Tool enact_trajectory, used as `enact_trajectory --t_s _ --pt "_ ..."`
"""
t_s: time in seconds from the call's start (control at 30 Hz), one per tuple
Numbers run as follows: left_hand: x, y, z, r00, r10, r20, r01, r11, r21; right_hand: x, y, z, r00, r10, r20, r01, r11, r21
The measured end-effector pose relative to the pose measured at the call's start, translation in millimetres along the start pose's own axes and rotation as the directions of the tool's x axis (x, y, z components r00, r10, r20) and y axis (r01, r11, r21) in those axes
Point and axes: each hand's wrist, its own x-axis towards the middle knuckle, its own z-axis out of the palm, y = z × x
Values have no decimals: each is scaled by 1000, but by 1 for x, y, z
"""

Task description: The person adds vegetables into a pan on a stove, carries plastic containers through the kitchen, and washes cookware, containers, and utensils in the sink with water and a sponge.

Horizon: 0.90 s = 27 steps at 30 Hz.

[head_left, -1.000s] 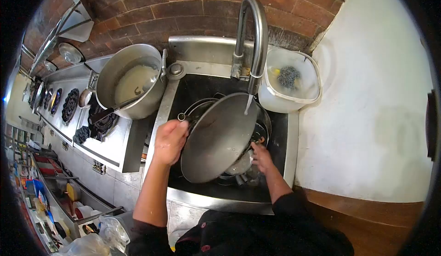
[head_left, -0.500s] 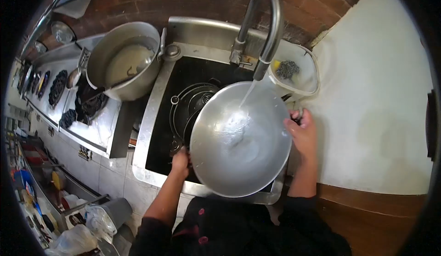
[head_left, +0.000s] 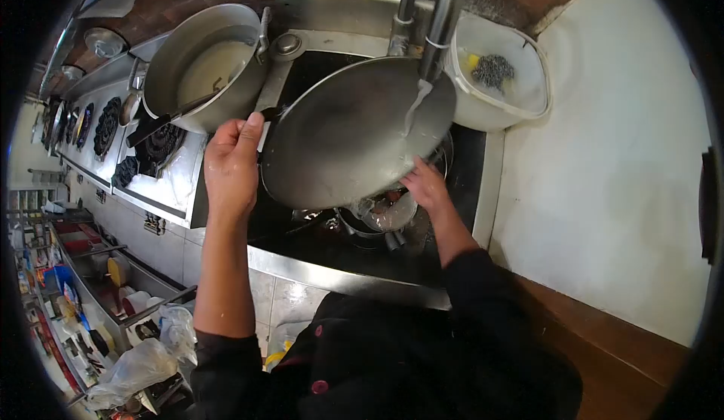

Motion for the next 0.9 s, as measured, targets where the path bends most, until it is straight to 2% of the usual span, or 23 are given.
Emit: enact_trajectory --t_s 0.03,0.1,0.17,0.23,0.27,0.3,0.33,0.37,0.4,0.43,0.5,0.53,0.57,0.6,0.63,0.67,0.7,0.73,0.77,0.83,0.87,0.9 --pt "-13 17 9 1000 -1 0 1 1000 15 21 11 1 997 76 28 -77 997 30" --pt "-38 46 25 980 94 175 -150 926 347 52 27 25 990 143 9 -143 990 5" --pt "-59 77 39 971 147 190 -223 844 489 68 30 39 977 212 -1 -212 977 -30" --pt "-64 86 29 969 187 159 -242 844 478 76 17 51 941 330 71 -315 934 -167" --pt "-66 88 17 962 192 192 -264 828 495 74 18 61 978 153 138 -126 974 -188" --pt "-70 91 6 955 194 224 -284 811 511 71 16 71 973 165 162 -131 971 -200" --pt "-78 100 3 907 330 261 -420 709 567 68 11 77 971 217 104 -190 956 -224" --pt "-85 103 -6 923 285 257 -384 684 620 66 4 80 965 260 43 -242 939 -246" --pt "-91 105 -15 899 313 306 -437 635 636 61 -1 83 959 240 147 -204 952 -227" --pt "-98 106 -24 874 339 348 -486 585 649 57 -6 86 956 240 170 -193 948 -254" --pt "-119 92 -45 853 386 350 -521 635 570 48 -6 95 983 128 133 -95 969 -228" --pt "-131 91 -57 796 446 410 -605 560 565 47 -4 89 977 111 181 -62 964 -257" --pt "-146 91 -71 753 510 416 -657 542 523 45 -4 85 964 110 242 -36 956 -292" --pt "-158 81 -83 720 558 414 -693 537 481 41 -8 84 975 87 207 -18 950 -312" --pt "-170 70 -96 688 639 344 -717 527 456 11 -15 116 995 -11 96 54 886 -461" --pt "-183 63 -113 695 660 286 -701 533 474 -13 -20 136 981 9 195 88 871 -484" --pt "-196 64 -134 757 608 242 -629 574 525 -38 -21 165 986 -130 105 167 775 -609" --pt "-203 54 -150 706 706 62 -633 588 504 -48 -23 176 948 -296 116 280 610 -742" --pt "-215 42 -172 771 637 13 -544 648 533 -43 -41 176 938 -226 263 343 487 -803" --pt "-237 0 -205 861 495 -115 -391 790 472 -70 -41 221 928 -277 251 308 190 -932" --pt "-250 -3 -230 954 291 -73 -238 883 404 -70 -37 236 897 -368 246 282 48 -958" --pt "-266 -7 -251 997 75 -1 -70 939 337 -75 -26 255 900 -336 278 304 24 -952"
